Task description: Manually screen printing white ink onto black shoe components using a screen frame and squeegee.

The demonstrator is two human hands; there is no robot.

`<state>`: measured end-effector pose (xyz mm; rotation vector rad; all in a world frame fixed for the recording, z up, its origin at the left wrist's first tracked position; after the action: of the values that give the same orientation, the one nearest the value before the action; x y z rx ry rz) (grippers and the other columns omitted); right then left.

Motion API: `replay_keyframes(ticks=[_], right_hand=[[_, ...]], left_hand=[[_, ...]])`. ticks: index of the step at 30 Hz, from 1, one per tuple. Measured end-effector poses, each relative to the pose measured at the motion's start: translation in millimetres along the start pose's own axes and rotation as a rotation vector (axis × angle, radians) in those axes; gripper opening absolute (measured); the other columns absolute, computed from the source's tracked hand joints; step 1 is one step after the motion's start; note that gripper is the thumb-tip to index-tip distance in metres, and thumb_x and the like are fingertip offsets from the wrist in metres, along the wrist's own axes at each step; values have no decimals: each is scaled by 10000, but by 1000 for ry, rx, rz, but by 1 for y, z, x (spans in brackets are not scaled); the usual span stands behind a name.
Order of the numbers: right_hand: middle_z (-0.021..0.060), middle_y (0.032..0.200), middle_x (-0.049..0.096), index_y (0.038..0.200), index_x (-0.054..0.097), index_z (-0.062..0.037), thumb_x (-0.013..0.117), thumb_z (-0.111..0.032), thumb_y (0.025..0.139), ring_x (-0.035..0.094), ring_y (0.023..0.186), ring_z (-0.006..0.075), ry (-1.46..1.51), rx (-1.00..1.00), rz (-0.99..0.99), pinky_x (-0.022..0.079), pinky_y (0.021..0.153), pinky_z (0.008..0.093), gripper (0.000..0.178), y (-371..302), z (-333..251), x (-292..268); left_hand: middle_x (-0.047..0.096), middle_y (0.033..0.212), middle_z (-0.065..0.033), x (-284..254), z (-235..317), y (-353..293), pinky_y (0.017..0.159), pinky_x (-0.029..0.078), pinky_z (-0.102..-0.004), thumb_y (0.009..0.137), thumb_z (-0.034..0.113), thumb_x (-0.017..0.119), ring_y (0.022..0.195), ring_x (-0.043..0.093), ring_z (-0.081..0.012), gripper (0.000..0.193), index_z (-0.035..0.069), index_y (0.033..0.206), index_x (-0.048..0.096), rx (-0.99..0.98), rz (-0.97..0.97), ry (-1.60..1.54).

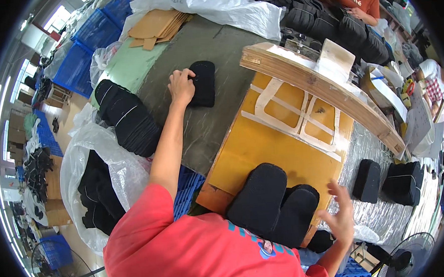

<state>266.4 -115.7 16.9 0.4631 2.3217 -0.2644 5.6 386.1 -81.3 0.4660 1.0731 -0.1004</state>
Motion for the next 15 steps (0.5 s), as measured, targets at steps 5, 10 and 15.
replay_keyframes(ticks=[5,10,15], right_hand=[[178,1260,556,1290,544,-14,836,-207,705,605,1049,387,-58,74,-64,504,887,439,681,-3,-31,31],[139,1277,555,1286,570,-71,816,-192,722,598,1074,366,-159,15,26,498,902,441,627,-14,-44,37],[112,1282,556,1281,586,-89,809,-155,709,540,1142,333,-275,-33,120,439,955,447,617,-21,-47,35]], left_hand=[[446,1339,-133,6,28,15,1026,321,-594,858,211,656,1300,372,-372,377,244,1224,572,135,39,39],[283,1543,-115,37,47,38,1067,173,-724,914,465,576,1455,174,-358,518,290,1390,469,83,-277,155],[426,1343,-88,52,46,40,984,325,-695,869,368,635,1328,339,-339,416,242,1256,552,86,-296,178]])
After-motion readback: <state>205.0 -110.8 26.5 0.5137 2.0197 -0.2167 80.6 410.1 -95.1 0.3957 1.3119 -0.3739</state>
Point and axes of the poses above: each hand's wrist, its own y-axis towards the middle knuckle, its own x-axis out of the palm, z = x × y, the point moved 5 cm from there along y, towards the middle knuckle
